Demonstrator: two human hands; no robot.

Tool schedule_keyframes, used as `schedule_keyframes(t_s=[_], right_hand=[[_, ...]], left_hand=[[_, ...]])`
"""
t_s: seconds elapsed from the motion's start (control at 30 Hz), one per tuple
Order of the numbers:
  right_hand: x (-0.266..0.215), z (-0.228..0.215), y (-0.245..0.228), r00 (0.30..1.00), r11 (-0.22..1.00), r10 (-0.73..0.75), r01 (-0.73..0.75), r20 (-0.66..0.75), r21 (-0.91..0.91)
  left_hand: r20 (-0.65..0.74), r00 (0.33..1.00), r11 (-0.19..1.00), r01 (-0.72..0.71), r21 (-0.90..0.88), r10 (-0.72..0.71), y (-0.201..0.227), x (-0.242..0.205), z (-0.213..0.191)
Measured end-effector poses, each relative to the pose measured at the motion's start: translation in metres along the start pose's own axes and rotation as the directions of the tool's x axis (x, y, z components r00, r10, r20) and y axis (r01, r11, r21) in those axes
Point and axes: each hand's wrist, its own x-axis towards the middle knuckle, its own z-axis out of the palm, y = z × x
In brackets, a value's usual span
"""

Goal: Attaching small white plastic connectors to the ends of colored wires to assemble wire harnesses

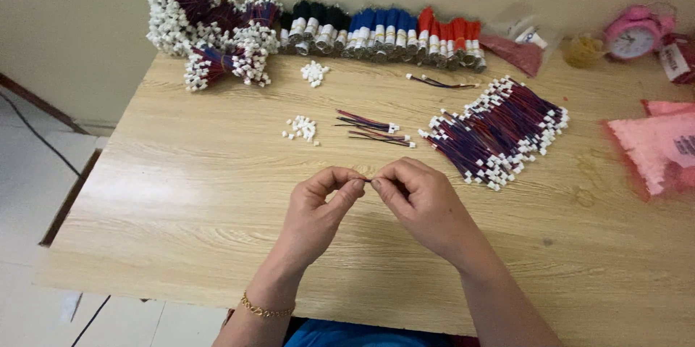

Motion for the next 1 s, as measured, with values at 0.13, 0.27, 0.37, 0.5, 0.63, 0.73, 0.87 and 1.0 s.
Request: schedule_keyframes(t_s=[0.13,0.27,0.37,0.5,0.63,0.73,0.87,1.0], right_hand=[[-0.005,0.005,-0.001,0.997,0.995,0.066,-0.062,-0.044,0.072],[-0.008,0.013,0.013,0.986,0.987,0.106,-0.089,-0.129,0.131],[-0.007,0.009,0.002,0.982,0.99,0.103,-0.085,-0.161,0.113],[-0.009,0.008,-0.006,0.992,0.998,0.064,-0.065,-0.105,0.001],[-0.009,0.011,0.0,0.995,0.996,0.088,-0.089,-0.054,-0.011],[-0.012,0.015,0.011,0.994,0.996,0.081,-0.083,-0.073,-0.026],[-0.01,0.018,0.021,0.99,0.992,0.128,-0.129,-0.067,-0.012],[-0.003,0.019,0.032,0.964,0.965,0.243,-0.229,-0.11,0.128]], left_hand=[[-0.022,0.999,0.985,0.023,-0.17,-0.027,-0.005,-0.001,0.009],[-0.084,0.996,0.983,0.005,-0.182,-0.02,0.001,-0.006,0.015],[-0.125,0.976,0.982,-0.167,0.089,0.177,0.013,-0.01,0.013],[-0.085,0.867,0.788,-0.402,0.466,0.492,0.017,-0.013,0.013],[-0.075,0.919,0.84,-0.317,0.441,0.386,0.024,-0.014,0.009],[-0.025,0.997,0.957,-0.066,0.283,0.076,0.016,-0.012,0.002],[0.096,0.987,0.976,0.111,0.188,-0.131,0.025,0.001,-0.004],[-0.128,0.99,0.869,0.011,0.495,0.061,0.0,0.033,-0.028]])
